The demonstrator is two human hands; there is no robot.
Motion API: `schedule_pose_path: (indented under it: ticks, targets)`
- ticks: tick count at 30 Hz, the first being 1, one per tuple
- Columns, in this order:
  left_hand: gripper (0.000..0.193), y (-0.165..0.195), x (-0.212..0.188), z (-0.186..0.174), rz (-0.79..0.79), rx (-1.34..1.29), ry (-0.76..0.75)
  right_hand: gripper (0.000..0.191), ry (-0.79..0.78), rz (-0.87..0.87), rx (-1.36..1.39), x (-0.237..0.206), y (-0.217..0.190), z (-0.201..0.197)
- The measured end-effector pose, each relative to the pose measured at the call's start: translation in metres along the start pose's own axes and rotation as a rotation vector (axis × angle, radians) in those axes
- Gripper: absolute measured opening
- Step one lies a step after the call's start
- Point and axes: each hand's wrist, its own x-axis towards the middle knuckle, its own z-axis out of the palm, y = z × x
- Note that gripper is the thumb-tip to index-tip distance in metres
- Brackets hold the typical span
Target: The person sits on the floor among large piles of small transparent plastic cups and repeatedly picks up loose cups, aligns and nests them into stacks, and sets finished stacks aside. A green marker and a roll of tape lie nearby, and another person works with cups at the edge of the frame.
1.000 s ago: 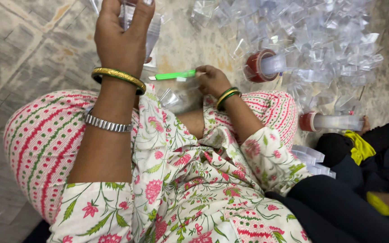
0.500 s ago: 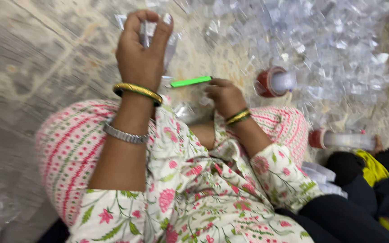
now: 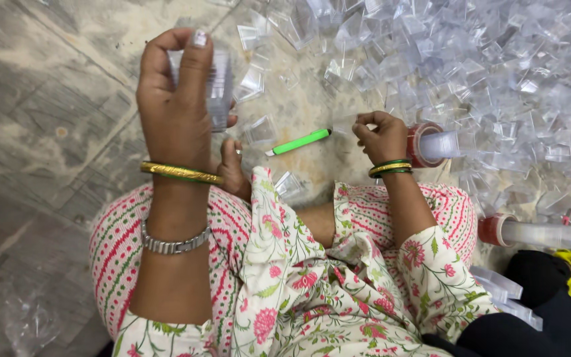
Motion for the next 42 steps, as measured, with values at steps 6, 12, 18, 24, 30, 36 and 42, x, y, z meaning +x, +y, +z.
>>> schedule_pose_path:
  ticks: [6,12,18,24,30,36,42]
  targets:
    - [0.024,0.007,0.013,-0.011,-0.081,-0.003,0.115,0.027,0.003,0.034,0.145,0.002,-0.001,0.005]
    - [0.027,-0.015,0.02,-0.007,-0.096,0.13,0.111,0.024,0.253,-0.36,0.107,0.002,-0.002,0.021]
    - [0.027,-0.038,0.025,-0.011,-0.18,0.411,0.139,0.015,-0.136,0.164,0.534,-0.016,-0.039,0.122]
    - [0.039,-0.044,0.023,-0.019,-0.29,0.875,0.01,0.033,-0.36,-0.025,0.383,-0.015,-0.035,0.143]
    - [0.053,-0.044,0.018,-0.014,-0.316,0.951,-0.156,0.021,-0.27,0.122,0.681,0.008,-0.053,0.091]
    - [0.075,-0.05,0.014,-0.014,-0.397,0.809,-0.4,0.026,-0.683,0.029,0.873,0.001,-0.115,0.049]
    - [0.043,-0.058,0.02,-0.013,0.033,0.518,-0.256,0.029,-0.743,-0.162,0.758,0.022,-0.14,0.069]
